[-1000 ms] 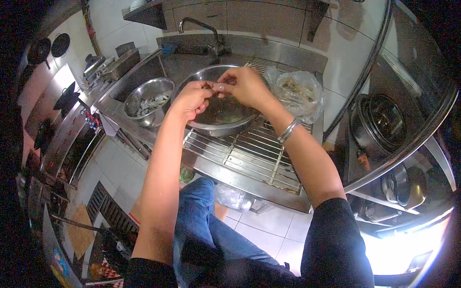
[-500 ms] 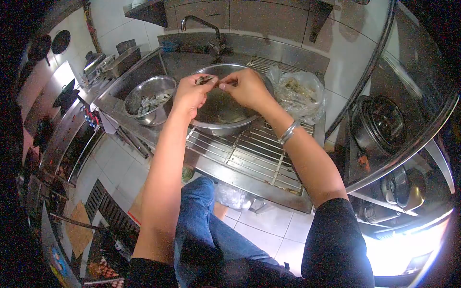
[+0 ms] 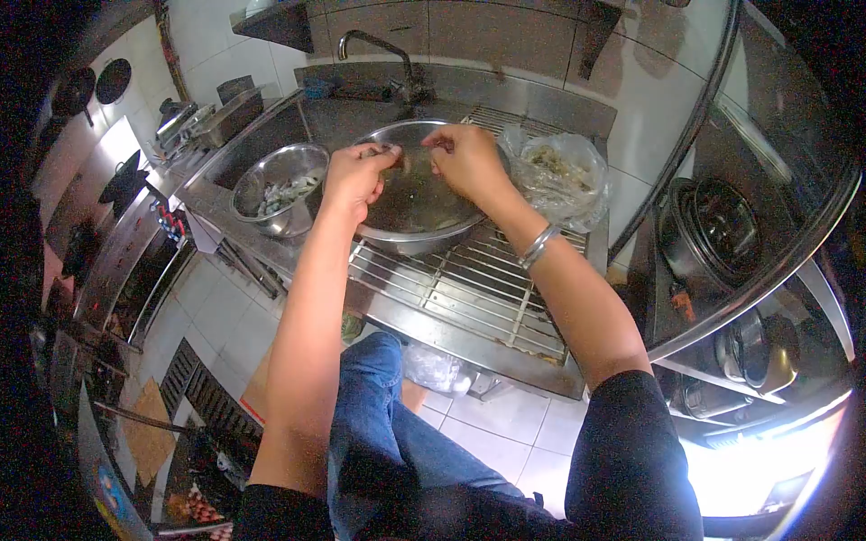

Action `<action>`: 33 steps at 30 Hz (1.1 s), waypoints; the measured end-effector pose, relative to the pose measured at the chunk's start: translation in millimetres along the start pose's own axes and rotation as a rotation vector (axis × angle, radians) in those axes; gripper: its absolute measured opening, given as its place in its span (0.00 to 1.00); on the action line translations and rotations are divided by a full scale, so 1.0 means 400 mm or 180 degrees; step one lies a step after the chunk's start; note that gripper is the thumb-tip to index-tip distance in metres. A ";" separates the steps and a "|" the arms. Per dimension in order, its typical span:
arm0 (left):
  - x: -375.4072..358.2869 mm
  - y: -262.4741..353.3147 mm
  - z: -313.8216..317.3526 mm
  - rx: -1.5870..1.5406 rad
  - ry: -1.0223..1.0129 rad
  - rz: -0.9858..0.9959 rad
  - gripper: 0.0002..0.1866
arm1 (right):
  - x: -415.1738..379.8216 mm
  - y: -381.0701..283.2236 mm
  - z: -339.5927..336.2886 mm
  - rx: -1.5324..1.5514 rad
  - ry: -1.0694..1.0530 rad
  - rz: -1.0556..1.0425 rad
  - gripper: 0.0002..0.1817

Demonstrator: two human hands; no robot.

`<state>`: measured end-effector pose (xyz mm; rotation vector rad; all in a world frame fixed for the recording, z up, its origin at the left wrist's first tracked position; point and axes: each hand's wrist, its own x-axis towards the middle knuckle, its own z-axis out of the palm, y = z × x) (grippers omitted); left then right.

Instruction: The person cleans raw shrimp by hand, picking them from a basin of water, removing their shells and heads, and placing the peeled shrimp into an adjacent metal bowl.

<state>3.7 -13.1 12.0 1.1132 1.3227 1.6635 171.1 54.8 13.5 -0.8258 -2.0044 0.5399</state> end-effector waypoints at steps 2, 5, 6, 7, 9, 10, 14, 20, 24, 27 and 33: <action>0.004 -0.008 0.004 0.0327 -0.0113 0.0065 0.08 | 0.004 -0.006 0.003 0.0391 -0.0064 0.0172 0.10; 0.002 -0.003 0.006 0.0494 -0.0093 -0.0081 0.06 | 0.004 -0.003 0.016 0.0363 -0.0278 -0.0084 0.10; 0.003 -0.004 0.004 0.0495 -0.0092 -0.0087 0.06 | -0.006 -0.032 0.009 0.0078 -0.0336 -0.0194 0.10; 0.004 -0.005 0.002 0.0448 -0.0180 -0.0106 0.06 | -0.012 -0.048 0.005 -0.0206 -0.0393 -0.0306 0.10; 0.007 -0.006 0.001 0.0401 -0.0269 -0.0123 0.05 | -0.011 -0.047 0.006 -0.0341 -0.0295 -0.0478 0.11; 0.008 -0.007 0.002 0.0323 -0.0274 -0.0111 0.04 | -0.011 -0.047 0.005 -0.0478 -0.0195 -0.0650 0.11; -0.007 0.005 0.002 0.0272 -0.0299 -0.0041 0.03 | -0.017 -0.054 0.007 -0.0041 -0.0111 -0.0621 0.11; 0.010 -0.008 -0.003 0.0285 -0.0366 -0.0147 0.04 | -0.018 -0.062 -0.005 -0.0340 -0.0198 -0.0492 0.10; -0.001 0.006 -0.005 0.0175 -0.0454 -0.0212 0.07 | -0.009 -0.051 -0.007 0.0057 -0.0416 -0.0041 0.09; -0.004 0.011 -0.002 0.0047 -0.0486 -0.0225 0.12 | 0.009 -0.016 0.003 0.0626 -0.0617 0.0276 0.08; 0.013 -0.001 -0.014 -0.0226 -0.0787 -0.0352 0.10 | 0.008 0.012 0.010 0.0970 -0.1114 0.0857 0.05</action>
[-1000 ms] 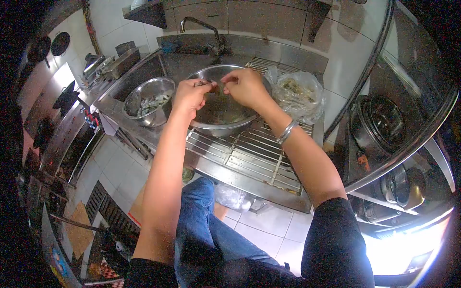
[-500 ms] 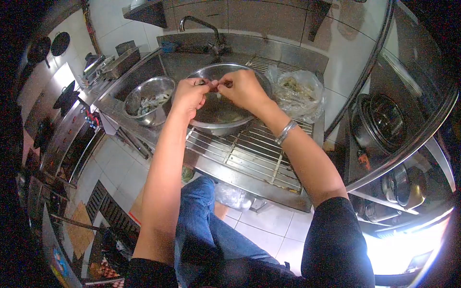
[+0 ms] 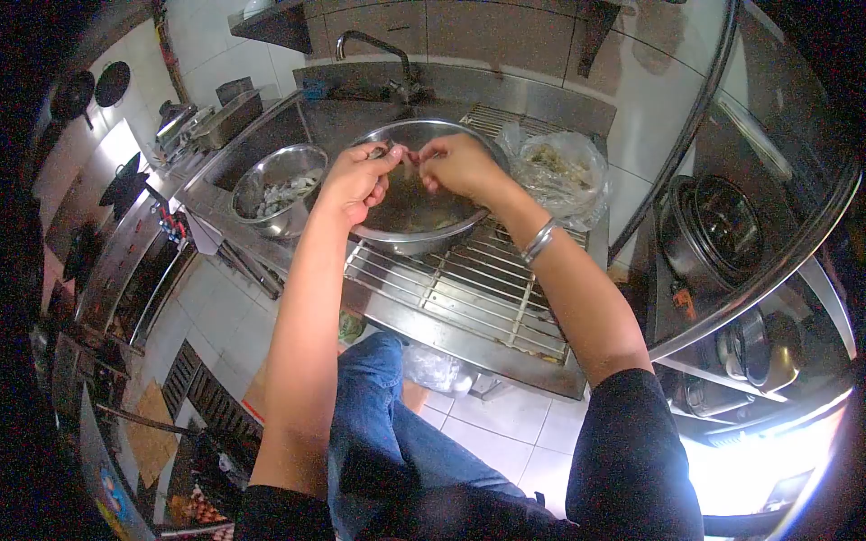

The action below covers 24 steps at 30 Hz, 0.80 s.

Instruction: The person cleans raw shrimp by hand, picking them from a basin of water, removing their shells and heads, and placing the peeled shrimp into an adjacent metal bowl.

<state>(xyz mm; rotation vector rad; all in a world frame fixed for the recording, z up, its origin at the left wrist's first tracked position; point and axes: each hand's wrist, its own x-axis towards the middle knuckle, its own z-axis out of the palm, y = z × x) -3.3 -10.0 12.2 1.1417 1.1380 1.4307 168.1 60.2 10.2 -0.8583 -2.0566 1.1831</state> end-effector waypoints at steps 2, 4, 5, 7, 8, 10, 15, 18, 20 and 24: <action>0.010 -0.007 -0.006 -0.0053 -0.0036 -0.0069 0.08 | 0.012 0.007 -0.008 0.0631 0.0318 -0.0062 0.05; 0.008 -0.006 -0.001 0.0034 -0.0058 -0.0086 0.07 | 0.007 -0.009 -0.024 0.1479 0.0273 0.0351 0.06; 0.007 -0.005 0.001 0.0128 -0.0073 -0.0100 0.07 | 0.004 -0.015 -0.027 0.1477 0.0276 0.0351 0.06; -0.005 0.002 0.009 0.0297 -0.0058 -0.0103 0.07 | -0.003 -0.027 -0.027 0.1943 0.0108 0.0309 0.06; -0.009 0.004 0.011 0.0465 -0.0041 -0.0106 0.06 | -0.008 -0.031 -0.024 0.1941 0.0105 0.0308 0.06; -0.004 -0.004 0.008 0.0517 -0.0121 -0.0099 0.06 | -0.015 -0.036 -0.017 0.0826 -0.0025 -0.0144 0.10; -0.004 -0.017 0.018 0.1127 -0.0089 0.0056 0.04 | -0.013 -0.023 -0.021 -0.0744 0.0275 -0.0840 0.08; -0.005 -0.021 0.027 0.1351 0.0045 0.0263 0.03 | -0.024 -0.035 -0.022 -0.1242 0.0374 -0.1026 0.10; -0.006 -0.020 0.027 0.1540 -0.0053 0.0259 0.03 | -0.035 -0.050 -0.018 -0.1464 0.0423 -0.1044 0.11; 0.005 -0.017 0.014 0.1452 -0.0347 -0.0022 0.03 | -0.039 -0.055 -0.027 -0.1979 0.0480 -0.1301 0.13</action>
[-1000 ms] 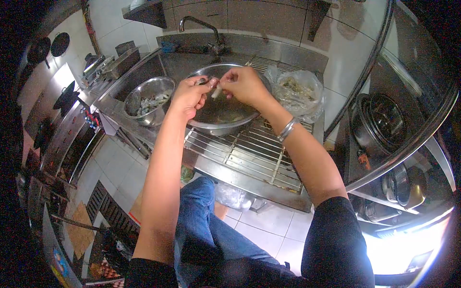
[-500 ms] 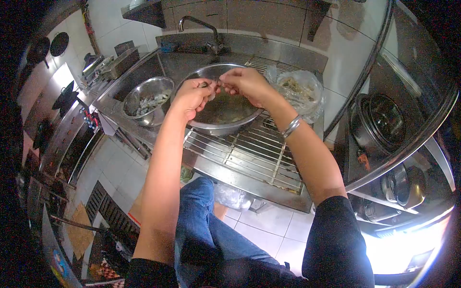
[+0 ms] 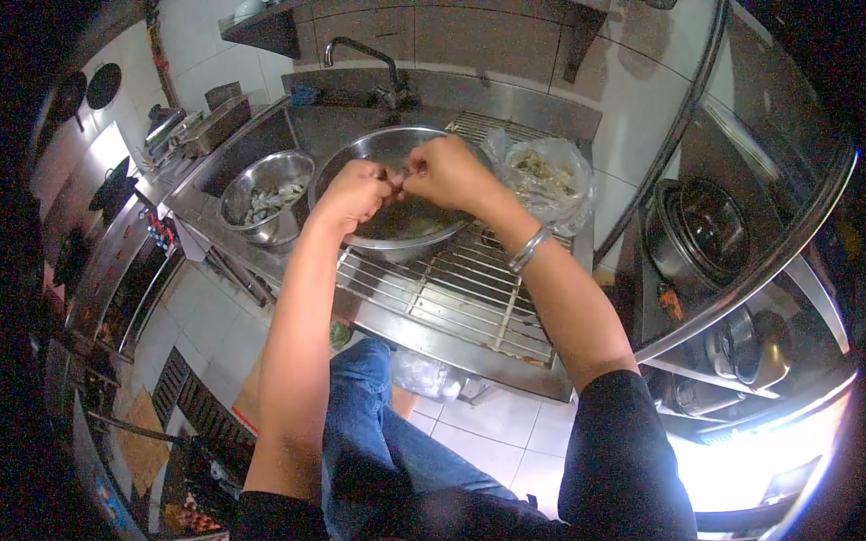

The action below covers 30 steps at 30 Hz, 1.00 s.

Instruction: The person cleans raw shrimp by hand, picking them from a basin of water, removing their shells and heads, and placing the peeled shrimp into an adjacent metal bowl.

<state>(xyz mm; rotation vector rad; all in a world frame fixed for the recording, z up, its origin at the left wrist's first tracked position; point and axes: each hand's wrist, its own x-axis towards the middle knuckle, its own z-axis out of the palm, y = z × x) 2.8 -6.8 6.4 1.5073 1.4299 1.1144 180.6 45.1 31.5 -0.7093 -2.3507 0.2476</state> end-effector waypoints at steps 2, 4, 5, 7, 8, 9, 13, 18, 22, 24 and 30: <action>-0.006 0.009 -0.016 -0.1047 -0.0075 -0.0174 0.03 | 0.000 0.023 -0.022 -0.0221 0.0064 -0.0103 0.12; 0.000 0.009 -0.018 -0.1287 0.0312 -0.0182 0.05 | 0.001 0.058 -0.064 -0.0817 0.1328 0.0150 0.11; 0.003 0.008 -0.021 -0.1520 0.0695 -0.0203 0.07 | 0.001 0.097 -0.092 -0.1093 0.1442 0.0408 0.11; 0.002 0.011 -0.028 -0.1792 0.0786 -0.0250 0.07 | -0.024 0.170 -0.117 -0.1380 0.1561 0.0653 0.11; 0.004 0.013 -0.030 -0.2050 0.0861 -0.0307 0.08 | -0.047 0.198 -0.116 -0.2213 0.0995 0.1087 0.10; 0.009 0.008 -0.033 -0.2056 0.0858 -0.0293 0.08 | -0.057 0.187 -0.119 -0.3026 0.0398 0.1520 0.10; 0.006 0.005 -0.034 -0.2248 0.0755 -0.0258 0.09 | -0.040 0.135 -0.115 -0.3262 0.0597 0.1143 0.09; 0.006 0.014 -0.038 -0.2511 0.0641 -0.0344 0.09 | -0.009 0.090 -0.040 -0.1186 0.0976 -0.0290 0.16; 0.015 0.002 -0.040 -0.2581 0.0715 -0.0341 0.08 | -0.012 0.003 0.018 -0.0512 -0.1228 0.0222 0.25; 0.013 0.006 -0.040 -0.2594 0.0771 -0.0312 0.09 | -0.022 0.001 0.032 -0.0738 -0.1692 0.0055 0.27; -0.002 0.025 -0.026 -0.2179 0.0966 -0.0408 0.15 | -0.009 0.054 0.062 -0.0956 -0.1782 -0.0763 0.28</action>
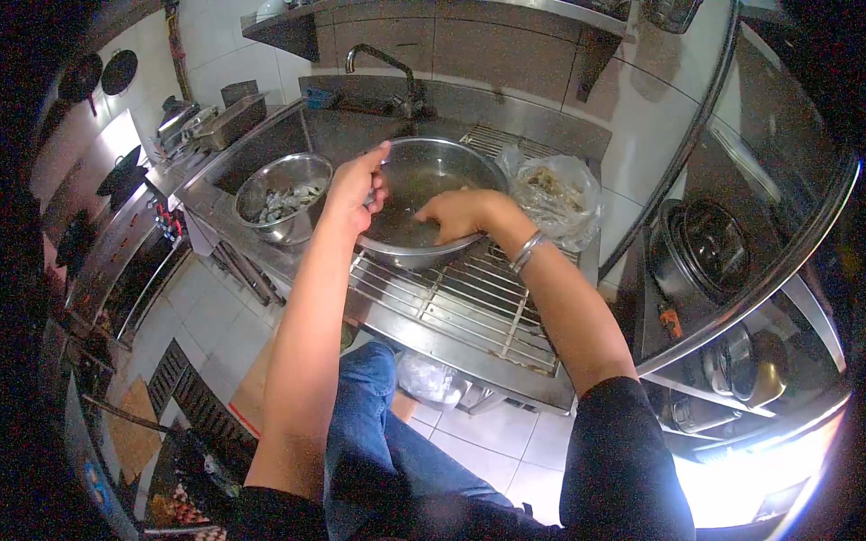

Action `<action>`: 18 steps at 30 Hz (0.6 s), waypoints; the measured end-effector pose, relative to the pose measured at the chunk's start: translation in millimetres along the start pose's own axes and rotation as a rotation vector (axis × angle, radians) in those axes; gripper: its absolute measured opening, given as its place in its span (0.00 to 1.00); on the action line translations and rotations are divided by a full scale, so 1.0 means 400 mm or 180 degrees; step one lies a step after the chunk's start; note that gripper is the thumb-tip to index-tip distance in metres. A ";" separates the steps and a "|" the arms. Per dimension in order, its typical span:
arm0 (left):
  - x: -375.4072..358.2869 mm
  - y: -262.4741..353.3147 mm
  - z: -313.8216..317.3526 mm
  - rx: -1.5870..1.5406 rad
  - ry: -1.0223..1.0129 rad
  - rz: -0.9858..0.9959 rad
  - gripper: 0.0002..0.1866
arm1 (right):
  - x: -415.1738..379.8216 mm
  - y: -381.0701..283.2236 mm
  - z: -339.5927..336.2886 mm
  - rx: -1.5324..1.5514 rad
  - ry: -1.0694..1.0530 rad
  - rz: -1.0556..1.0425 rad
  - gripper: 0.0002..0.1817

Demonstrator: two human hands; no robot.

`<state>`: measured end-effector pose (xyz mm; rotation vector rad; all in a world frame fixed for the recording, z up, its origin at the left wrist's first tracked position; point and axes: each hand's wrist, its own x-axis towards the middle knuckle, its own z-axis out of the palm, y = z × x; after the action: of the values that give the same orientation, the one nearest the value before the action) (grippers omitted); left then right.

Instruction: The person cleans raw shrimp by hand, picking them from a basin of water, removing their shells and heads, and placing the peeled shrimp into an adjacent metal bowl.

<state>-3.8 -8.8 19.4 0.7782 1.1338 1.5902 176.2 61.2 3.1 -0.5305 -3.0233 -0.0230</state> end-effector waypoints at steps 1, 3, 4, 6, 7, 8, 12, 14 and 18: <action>0.001 -0.003 -0.002 0.0067 -0.0016 0.0031 0.16 | 0.008 -0.022 -0.033 0.0408 -0.0483 0.0058 0.25; 0.003 -0.006 -0.004 0.0136 -0.0030 0.0061 0.17 | 0.009 -0.032 -0.049 0.0821 -0.0965 0.0113 0.22; 0.002 -0.007 -0.004 0.0115 -0.0033 0.0127 0.17 | 0.006 -0.029 -0.046 0.1265 -0.0632 -0.0076 0.19; 0.001 -0.007 -0.005 0.0097 -0.0033 0.0195 0.17 | 0.000 -0.020 -0.041 0.1705 -0.0291 -0.0269 0.16; -0.002 -0.006 -0.005 0.0155 -0.0062 0.0255 0.16 | -0.003 -0.015 -0.038 0.1913 0.0073 -0.0260 0.14; -0.004 -0.007 -0.004 0.0215 -0.0093 0.0312 0.15 | -0.006 -0.010 -0.035 0.2117 0.0442 -0.0248 0.12; -0.001 -0.016 -0.004 0.0361 -0.0146 0.0370 0.14 | -0.007 -0.004 -0.041 0.2933 0.0830 0.0107 0.13; 0.003 -0.019 -0.006 0.0504 -0.0266 0.0320 0.12 | -0.005 -0.003 -0.045 0.3171 0.0930 0.0227 0.12; -0.008 -0.013 0.005 0.0595 -0.0231 0.0332 0.11 | -0.007 0.004 -0.053 0.3154 0.1307 0.0687 0.11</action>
<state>0.7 -11.0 15.3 1.0246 1.2179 1.5428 180.8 61.0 24.2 -0.6091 -2.1698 1.1312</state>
